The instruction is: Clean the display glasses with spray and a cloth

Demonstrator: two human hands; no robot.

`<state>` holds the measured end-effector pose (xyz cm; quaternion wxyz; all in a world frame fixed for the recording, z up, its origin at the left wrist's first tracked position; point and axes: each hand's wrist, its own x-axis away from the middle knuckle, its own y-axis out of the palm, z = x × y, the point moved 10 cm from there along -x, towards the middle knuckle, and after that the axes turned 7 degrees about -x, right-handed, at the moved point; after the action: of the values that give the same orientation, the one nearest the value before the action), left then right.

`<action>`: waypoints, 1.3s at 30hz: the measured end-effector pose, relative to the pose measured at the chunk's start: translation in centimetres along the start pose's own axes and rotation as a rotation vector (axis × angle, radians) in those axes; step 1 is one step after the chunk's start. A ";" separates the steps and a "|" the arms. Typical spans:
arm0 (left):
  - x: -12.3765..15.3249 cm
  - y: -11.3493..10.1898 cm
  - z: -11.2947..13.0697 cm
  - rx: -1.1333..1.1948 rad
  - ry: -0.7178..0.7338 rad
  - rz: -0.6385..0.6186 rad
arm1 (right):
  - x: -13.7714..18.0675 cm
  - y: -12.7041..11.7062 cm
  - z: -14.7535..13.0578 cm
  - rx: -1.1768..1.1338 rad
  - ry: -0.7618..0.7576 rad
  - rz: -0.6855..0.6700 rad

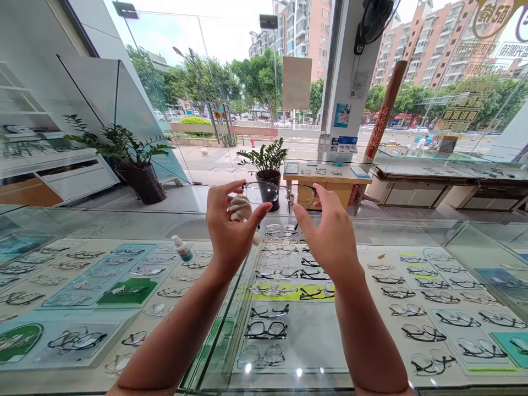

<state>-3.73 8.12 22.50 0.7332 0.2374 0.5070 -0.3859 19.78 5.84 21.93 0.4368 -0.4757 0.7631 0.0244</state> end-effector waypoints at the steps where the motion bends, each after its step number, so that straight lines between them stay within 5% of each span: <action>1: 0.0 0.0 0.1 0.002 0.006 0.004 | 0.0 0.0 0.0 0.002 -0.004 0.000; 22: 0.6 1.3 -2.1 0.079 -0.149 -0.068 | -0.2 -1.0 -0.4 0.003 -0.043 0.076; 39: 0.5 0.9 -0.1 0.025 0.025 -0.013 | -0.1 -1.2 -0.8 0.012 -0.105 0.098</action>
<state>-2.95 8.55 21.96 0.7213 0.2480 0.5129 -0.3939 20.23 4.91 22.96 0.4773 -0.4333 0.7616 0.0662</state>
